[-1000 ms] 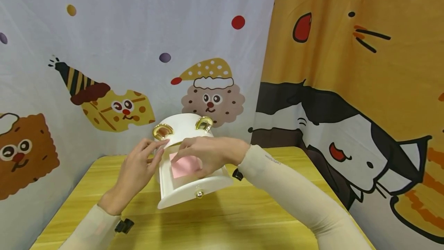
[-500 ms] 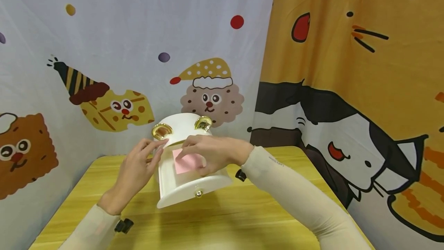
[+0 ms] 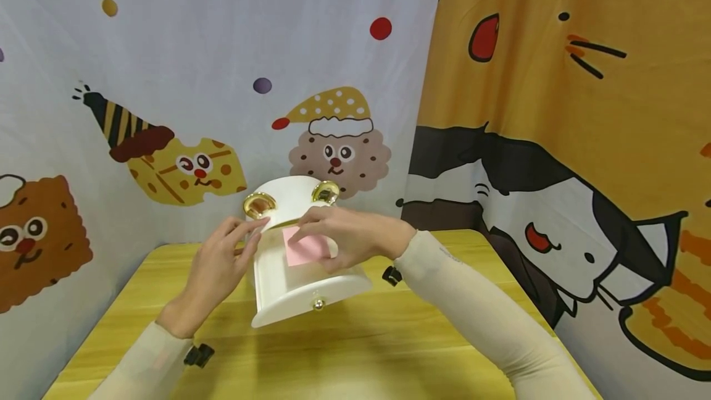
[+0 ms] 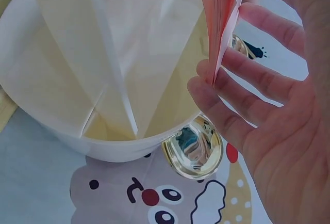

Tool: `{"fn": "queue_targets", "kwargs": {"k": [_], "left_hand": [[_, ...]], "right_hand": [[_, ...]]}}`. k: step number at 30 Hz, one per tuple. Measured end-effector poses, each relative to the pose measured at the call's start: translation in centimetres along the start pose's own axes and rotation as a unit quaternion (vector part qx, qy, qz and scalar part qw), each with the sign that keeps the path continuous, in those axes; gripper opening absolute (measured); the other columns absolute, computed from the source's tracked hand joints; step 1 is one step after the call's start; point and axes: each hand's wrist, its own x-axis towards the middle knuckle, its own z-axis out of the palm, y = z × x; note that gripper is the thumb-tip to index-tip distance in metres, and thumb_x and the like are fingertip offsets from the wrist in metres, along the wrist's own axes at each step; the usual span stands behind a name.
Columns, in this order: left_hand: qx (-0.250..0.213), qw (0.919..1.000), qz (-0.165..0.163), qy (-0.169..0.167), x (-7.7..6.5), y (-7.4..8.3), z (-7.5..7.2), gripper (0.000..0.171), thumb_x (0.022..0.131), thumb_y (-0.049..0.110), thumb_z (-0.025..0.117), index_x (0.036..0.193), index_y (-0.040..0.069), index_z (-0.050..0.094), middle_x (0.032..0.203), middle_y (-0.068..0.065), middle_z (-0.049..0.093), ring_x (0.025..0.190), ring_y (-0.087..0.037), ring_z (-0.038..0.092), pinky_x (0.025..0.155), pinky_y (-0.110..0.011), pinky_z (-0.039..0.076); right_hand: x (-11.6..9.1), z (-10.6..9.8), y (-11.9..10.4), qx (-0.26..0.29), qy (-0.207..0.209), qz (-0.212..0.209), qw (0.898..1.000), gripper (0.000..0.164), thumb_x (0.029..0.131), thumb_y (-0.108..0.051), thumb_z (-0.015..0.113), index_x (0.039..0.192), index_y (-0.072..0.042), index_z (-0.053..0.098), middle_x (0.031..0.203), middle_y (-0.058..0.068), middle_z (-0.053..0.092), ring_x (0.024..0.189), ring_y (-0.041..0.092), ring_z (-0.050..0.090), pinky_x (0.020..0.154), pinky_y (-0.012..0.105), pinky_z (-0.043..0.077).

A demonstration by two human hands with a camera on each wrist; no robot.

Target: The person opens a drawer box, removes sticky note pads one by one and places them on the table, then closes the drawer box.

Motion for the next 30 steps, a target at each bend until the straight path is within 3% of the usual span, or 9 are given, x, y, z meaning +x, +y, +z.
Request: {"fn": "queue_targets", "kwargs": {"k": [8,17,30], "left_hand": [[0.003,1.0000,-0.002,0.002,0.1,0.1,-0.1,0.035,0.108,0.003,0.082,0.141,0.013,0.083,0.104,-0.008,0.069,0.072,-0.007,0.051,0.066,-0.037,0.070],[0.002,1.0000,-0.003,0.006,-0.2,0.3,-0.3,0.036,0.107,0.002,0.082,0.141,0.014,0.084,0.103,-0.007,0.069,0.073,-0.006,0.049,0.066,-0.035,0.069],[0.004,0.9999,-0.003,0.010,-0.3,0.3,0.0,0.036,0.107,0.002,0.082,0.141,0.015,0.084,0.102,-0.005,0.068,0.073,-0.006,0.047,0.061,-0.024,0.055]], "right_hand": [[-0.7,0.2,0.0,0.002,0.014,0.019,1.000,0.056,0.099,-0.024,0.089,0.153,-0.019,0.075,0.157,0.012,0.070,0.142,0.025,0.070,0.120,0.038,0.060],[-1.6,0.7,0.2,0.004,0.044,0.011,0.999,0.057,0.096,-0.022,0.090,0.151,-0.017,0.075,0.154,0.014,0.070,0.132,0.026,0.073,0.112,0.036,0.064],[-3.2,1.1,0.8,0.016,0.059,0.029,0.998,0.058,0.095,-0.018,0.086,0.152,-0.018,0.075,0.153,0.012,0.071,0.127,0.023,0.071,0.106,0.035,0.064]]}}
